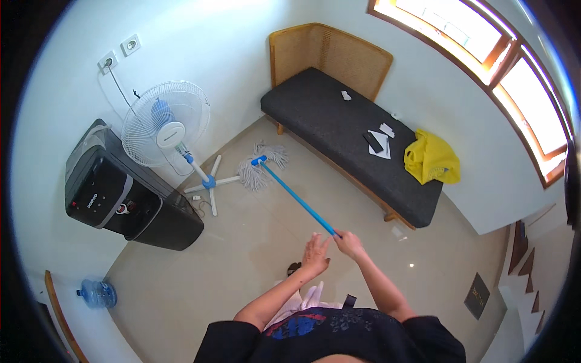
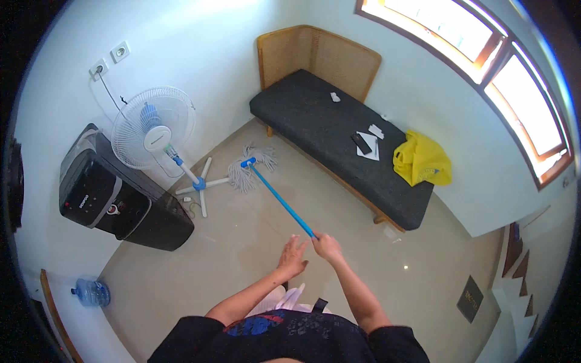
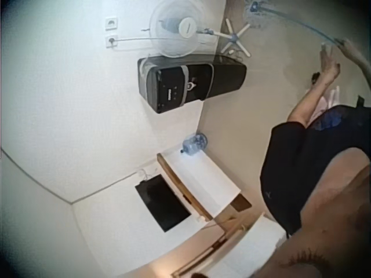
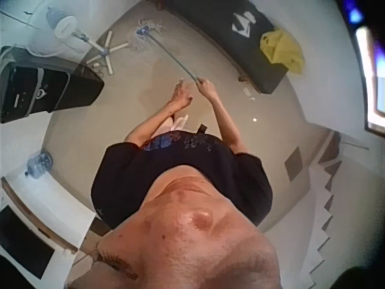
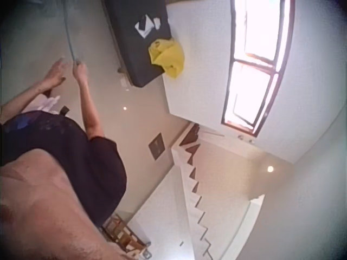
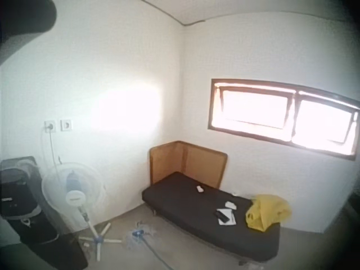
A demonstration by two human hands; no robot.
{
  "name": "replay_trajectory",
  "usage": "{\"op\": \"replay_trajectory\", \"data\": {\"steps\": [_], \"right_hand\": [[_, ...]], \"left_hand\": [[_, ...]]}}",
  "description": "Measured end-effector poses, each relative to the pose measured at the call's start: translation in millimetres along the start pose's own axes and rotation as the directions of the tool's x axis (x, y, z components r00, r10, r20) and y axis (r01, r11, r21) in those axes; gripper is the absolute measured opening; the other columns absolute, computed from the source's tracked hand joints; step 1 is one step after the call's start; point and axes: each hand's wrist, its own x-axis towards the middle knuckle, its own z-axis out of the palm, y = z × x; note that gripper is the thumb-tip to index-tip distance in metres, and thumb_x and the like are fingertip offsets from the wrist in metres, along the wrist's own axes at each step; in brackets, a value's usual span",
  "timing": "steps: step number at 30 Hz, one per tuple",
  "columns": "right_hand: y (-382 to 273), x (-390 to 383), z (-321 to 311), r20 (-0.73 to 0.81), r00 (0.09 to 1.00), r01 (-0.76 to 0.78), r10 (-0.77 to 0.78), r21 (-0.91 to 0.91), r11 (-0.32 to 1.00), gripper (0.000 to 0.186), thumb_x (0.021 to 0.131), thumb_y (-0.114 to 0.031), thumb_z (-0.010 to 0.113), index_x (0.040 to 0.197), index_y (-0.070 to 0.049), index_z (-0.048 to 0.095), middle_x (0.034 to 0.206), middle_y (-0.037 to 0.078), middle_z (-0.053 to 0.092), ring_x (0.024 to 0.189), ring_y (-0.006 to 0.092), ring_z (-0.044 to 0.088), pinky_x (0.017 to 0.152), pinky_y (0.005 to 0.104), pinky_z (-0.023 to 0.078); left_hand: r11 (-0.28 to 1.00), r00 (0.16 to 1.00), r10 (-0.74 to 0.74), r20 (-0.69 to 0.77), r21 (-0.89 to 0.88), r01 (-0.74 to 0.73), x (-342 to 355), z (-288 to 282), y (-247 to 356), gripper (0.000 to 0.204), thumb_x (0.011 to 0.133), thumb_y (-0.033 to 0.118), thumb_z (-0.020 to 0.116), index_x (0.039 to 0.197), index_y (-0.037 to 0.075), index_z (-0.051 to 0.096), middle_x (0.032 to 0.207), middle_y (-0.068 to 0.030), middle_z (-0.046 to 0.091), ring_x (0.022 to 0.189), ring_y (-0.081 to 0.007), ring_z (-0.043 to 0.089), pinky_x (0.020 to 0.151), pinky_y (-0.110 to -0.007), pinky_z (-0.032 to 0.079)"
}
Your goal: The person uses a blue-handled mop to clean the tiled floor of a room. They move the mop back and forth across the floor, covering the area near a bench, a water dispenser, and a staircase.
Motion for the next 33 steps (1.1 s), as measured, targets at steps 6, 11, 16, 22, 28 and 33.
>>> {"op": "replay_trajectory", "data": {"steps": [6, 11, 16, 22, 28, 33], "right_hand": [[-102, 147, -15, 0.032, 0.999, -0.016, 0.018, -0.053, 0.998, 0.035, 0.085, -0.031, 0.042, 0.118, -0.029, 0.055, 0.107, 0.009, 0.061, 0.099, 0.0312, 0.057, 0.086, 0.0415, 0.045], [-67, 138, -54, -0.044, 0.988, -0.149, 0.146, -0.080, 0.986, 0.034, 0.084, -0.038, 0.047, 0.117, -0.033, 0.056, 0.108, 0.006, 0.061, 0.099, 0.0266, 0.058, 0.085, 0.0381, 0.046], [90, 53, -82, -0.219, 0.929, -0.300, 0.297, 0.019, 0.954, 0.037, 0.078, -0.039, 0.060, 0.112, -0.024, 0.060, 0.102, 0.009, 0.064, 0.096, 0.0263, 0.060, 0.084, 0.0351, 0.045], [167, -145, -75, -0.282, 0.807, -0.474, 0.519, 0.215, 0.854, 0.034, 0.078, -0.037, 0.061, 0.104, -0.015, 0.065, 0.085, 0.013, 0.066, 0.080, 0.0225, 0.064, 0.072, 0.0331, 0.048], [103, -309, -96, -0.269, 0.674, -0.659, 0.688, 0.202, 0.725, 0.038, 0.075, -0.035, 0.062, 0.106, -0.013, 0.064, 0.079, 0.017, 0.064, 0.074, 0.0314, 0.063, 0.067, 0.0387, 0.049], [56, -344, -123, -0.240, 0.670, -0.706, 0.703, 0.089, 0.703, 0.042, 0.070, -0.032, 0.068, 0.107, -0.012, 0.063, 0.074, 0.015, 0.064, 0.070, 0.0328, 0.062, 0.066, 0.0412, 0.049]], "left_hand": [[0.983, 0.978, -0.180, -0.108, 0.013, 0.182, 26, -39, -55, 0.064, 0.067, 0.018, 0.070, 0.124, 0.007, 0.043, 0.128, -0.0237, 0.037, 0.123, -0.0400, 0.030, 0.101, -0.045, 0.029], [0.987, 0.989, -0.144, 0.013, -0.068, 0.145, 39, -26, -54, 0.061, 0.070, 0.019, 0.068, 0.125, 0.011, 0.042, 0.131, -0.0221, 0.033, 0.127, -0.0386, 0.025, 0.104, -0.046, 0.025], [0.998, 0.983, 0.032, 0.179, -0.062, -0.021, 68, -10, -4, 0.059, 0.072, 0.018, 0.066, 0.125, 0.013, 0.042, 0.133, -0.0206, 0.032, 0.129, -0.0375, 0.023, 0.105, -0.046, 0.023], [0.940, 0.839, 0.341, 0.424, -0.122, -0.320, 73, 50, 78, 0.063, 0.068, 0.012, 0.065, 0.127, 0.011, 0.041, 0.132, -0.0203, 0.033, 0.130, -0.0373, 0.023, 0.103, -0.046, 0.026], [0.625, 0.449, 0.739, 0.502, -0.265, -0.734, 30, 117, 186, 0.068, 0.062, 0.011, 0.067, 0.125, 0.012, 0.042, 0.127, -0.0184, 0.038, 0.126, -0.0373, 0.028, 0.098, -0.048, 0.030], [0.497, 0.122, 0.756, 0.643, -0.443, -0.746, 24, 144, 235, 0.027, 0.061, 0.014, 0.063, 0.087, 0.011, 0.065, 0.089, -0.0156, 0.062, 0.092, -0.0320, 0.058, 0.075, -0.042, 0.047]]}}
